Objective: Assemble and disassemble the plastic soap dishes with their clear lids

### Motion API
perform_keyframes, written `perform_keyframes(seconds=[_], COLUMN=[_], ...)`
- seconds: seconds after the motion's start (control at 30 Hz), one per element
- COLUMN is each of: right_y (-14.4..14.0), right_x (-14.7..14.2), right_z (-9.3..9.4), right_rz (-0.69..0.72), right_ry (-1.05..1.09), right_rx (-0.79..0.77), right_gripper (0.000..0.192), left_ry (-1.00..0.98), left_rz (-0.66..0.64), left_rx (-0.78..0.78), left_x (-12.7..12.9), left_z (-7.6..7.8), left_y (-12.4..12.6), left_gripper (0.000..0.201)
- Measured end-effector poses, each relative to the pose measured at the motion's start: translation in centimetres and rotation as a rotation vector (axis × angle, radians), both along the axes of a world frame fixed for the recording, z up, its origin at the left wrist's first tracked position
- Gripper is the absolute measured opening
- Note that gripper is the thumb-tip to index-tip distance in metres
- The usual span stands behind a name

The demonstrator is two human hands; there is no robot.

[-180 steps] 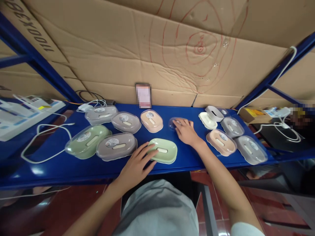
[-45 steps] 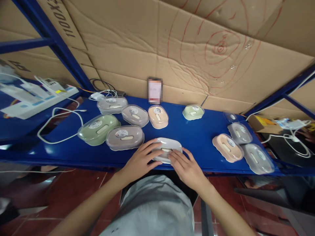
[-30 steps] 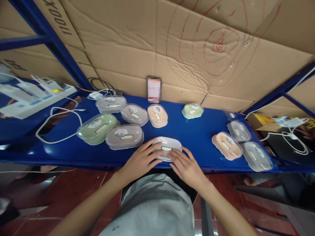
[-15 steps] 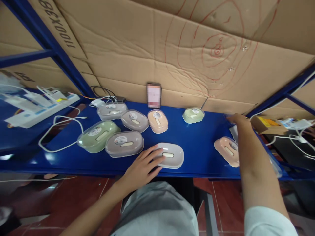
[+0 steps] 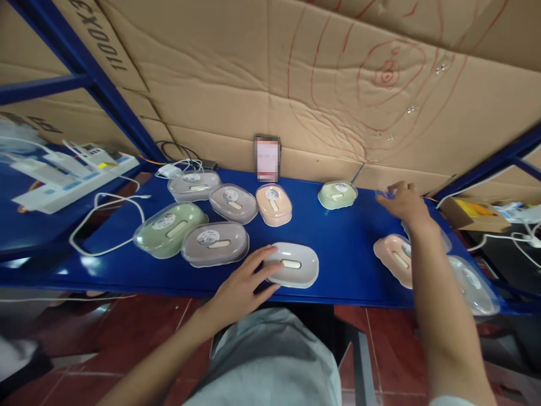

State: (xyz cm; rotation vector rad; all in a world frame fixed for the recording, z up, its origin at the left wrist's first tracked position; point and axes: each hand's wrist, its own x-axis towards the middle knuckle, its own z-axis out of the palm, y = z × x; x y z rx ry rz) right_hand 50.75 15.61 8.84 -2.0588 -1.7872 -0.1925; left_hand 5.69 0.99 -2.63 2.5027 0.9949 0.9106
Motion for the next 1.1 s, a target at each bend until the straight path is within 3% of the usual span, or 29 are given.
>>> perform_keyframes(seconds=[0.03, 0.17, 0.27, 0.4, 0.73, 0.83, 0.9, 1.0, 1.1], right_y=[-2.3, -11.8, -15.8, -16.6, -16.7, -16.8, -17.5, -19.9, -23.3], right_x=[-1.6, -9.9, -15.0, -17.6, -18.3, -18.2, -16.6, -11.2, -3.2], right_z=[-0.3, -3.6, -6.6, -8.6, -9.3, -9.4, -8.9, -7.4, -6.7], right_rz=[0.045, 0.449, 0.744, 0.859, 0.937, 0.853, 0.691, 0.253, -0.301], right_ry=[0.010, 0.089, 0.231, 0.260, 0.076, -0.019, -0.073, -0.076, -0.076], right_rx=[0.009, 0.008, 0.000, -0.008, 0.043, 0.027, 0.067, 0.248, 0.490], right_gripper=[0.057, 0.055, 0.048, 0.050, 0.072, 0.083, 0.087, 0.085, 0.073], left_ry=[-0.018, -0.071, -0.118, -0.130, -0.159, -0.137, -0.113, -0.092, -0.101], left_rz=[0.026, 0.108, 0.107, 0.090, 0.083, 0.095, 0.123, 0.177, 0.219], left_rx=[-0.037, -0.180, -0.196, -0.194, -0.172, -0.179, -0.180, -0.144, -0.048], left_x=[0.0, -0.1, 0.0, -0.1, -0.4, -0.3, -0.1, 0.2, 0.6], left_z=[-0.1, -0.3, -0.2, -0.4, -1.6, -1.4, -1.1, -0.7, -0.4], left_y=[0.0, 0.0, 0.1, 0.2, 0.8, 0.6, 0.3, -0.1, -0.4], left_gripper=[0.043, 0.067, 0.083, 0.086, 0.075, 0.074, 0.072, 0.068, 0.065])
